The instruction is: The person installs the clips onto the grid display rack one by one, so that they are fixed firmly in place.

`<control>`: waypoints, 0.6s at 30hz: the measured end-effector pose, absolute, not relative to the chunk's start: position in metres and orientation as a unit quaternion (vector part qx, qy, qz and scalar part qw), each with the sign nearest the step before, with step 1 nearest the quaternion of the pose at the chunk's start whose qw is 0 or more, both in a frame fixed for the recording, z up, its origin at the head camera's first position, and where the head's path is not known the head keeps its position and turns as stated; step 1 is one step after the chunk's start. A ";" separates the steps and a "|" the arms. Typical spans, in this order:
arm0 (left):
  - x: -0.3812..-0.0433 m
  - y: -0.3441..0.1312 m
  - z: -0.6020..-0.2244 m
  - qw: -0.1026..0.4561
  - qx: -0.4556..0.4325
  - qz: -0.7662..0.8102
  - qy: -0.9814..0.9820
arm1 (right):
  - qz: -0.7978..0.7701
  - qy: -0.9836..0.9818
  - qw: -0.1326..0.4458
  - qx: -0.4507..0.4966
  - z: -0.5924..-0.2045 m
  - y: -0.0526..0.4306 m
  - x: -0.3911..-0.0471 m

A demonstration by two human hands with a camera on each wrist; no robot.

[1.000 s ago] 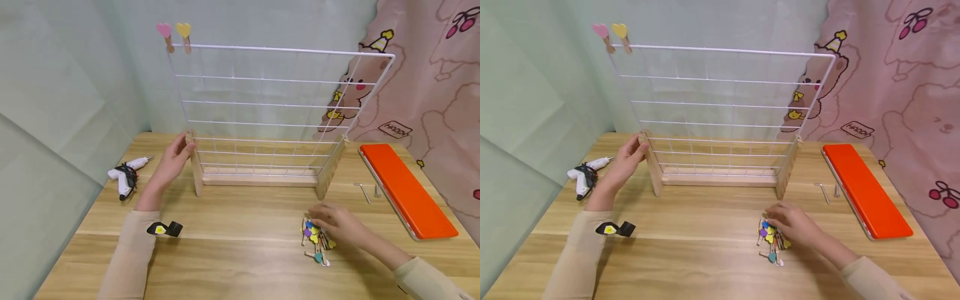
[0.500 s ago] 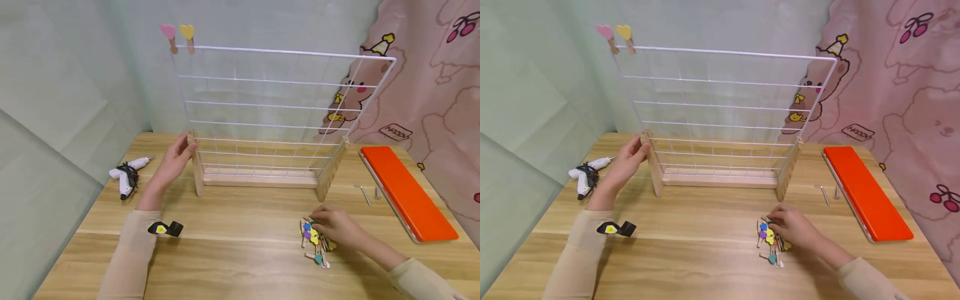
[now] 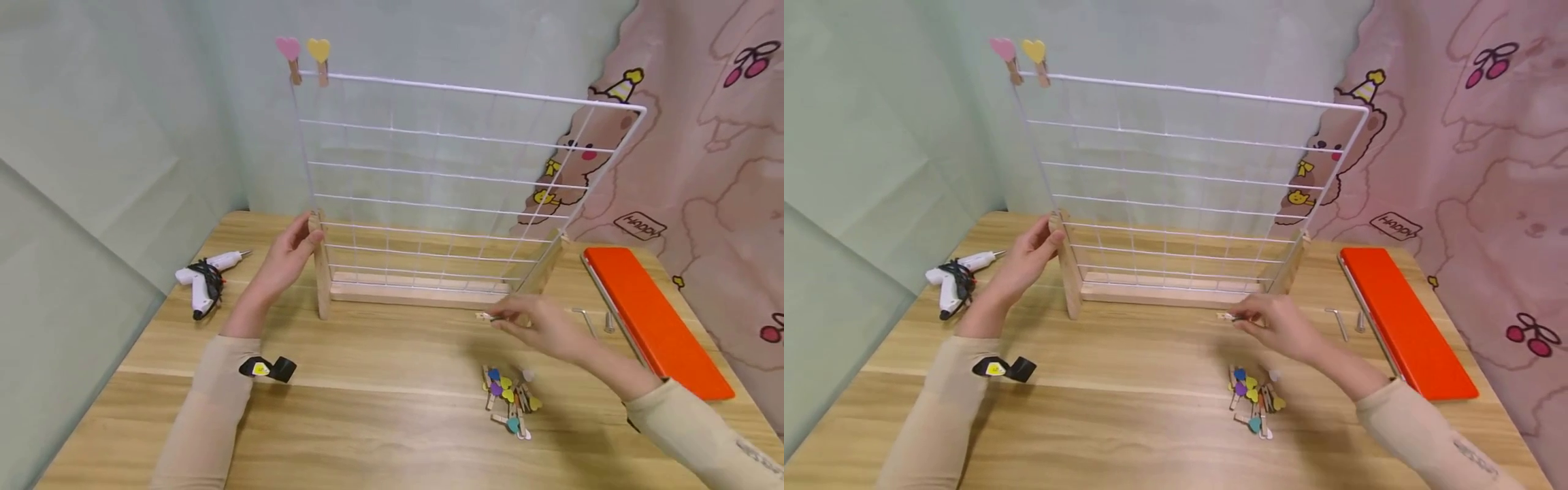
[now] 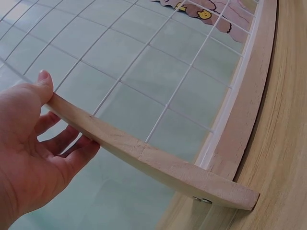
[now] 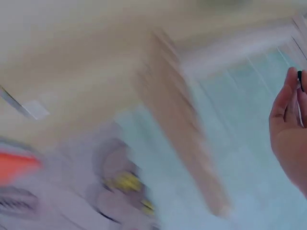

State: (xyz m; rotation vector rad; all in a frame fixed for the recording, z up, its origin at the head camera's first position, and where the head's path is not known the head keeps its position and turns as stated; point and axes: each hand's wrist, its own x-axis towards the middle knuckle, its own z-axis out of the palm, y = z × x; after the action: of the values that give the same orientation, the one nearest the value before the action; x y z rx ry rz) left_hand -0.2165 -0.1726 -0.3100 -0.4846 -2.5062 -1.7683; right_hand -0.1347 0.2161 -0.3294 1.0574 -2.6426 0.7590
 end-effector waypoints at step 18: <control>-0.236 -0.182 -0.341 0.017 -0.161 -0.586 -0.794 | 0.247 -0.874 0.160 0.387 -0.100 0.071 -0.197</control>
State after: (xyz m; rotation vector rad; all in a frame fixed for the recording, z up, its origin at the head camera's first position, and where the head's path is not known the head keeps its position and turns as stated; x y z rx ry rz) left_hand -0.2357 -0.1819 -0.3411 -0.5003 -2.4676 -1.8206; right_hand -0.1970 0.0710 -0.1002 1.1058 -2.4970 0.7064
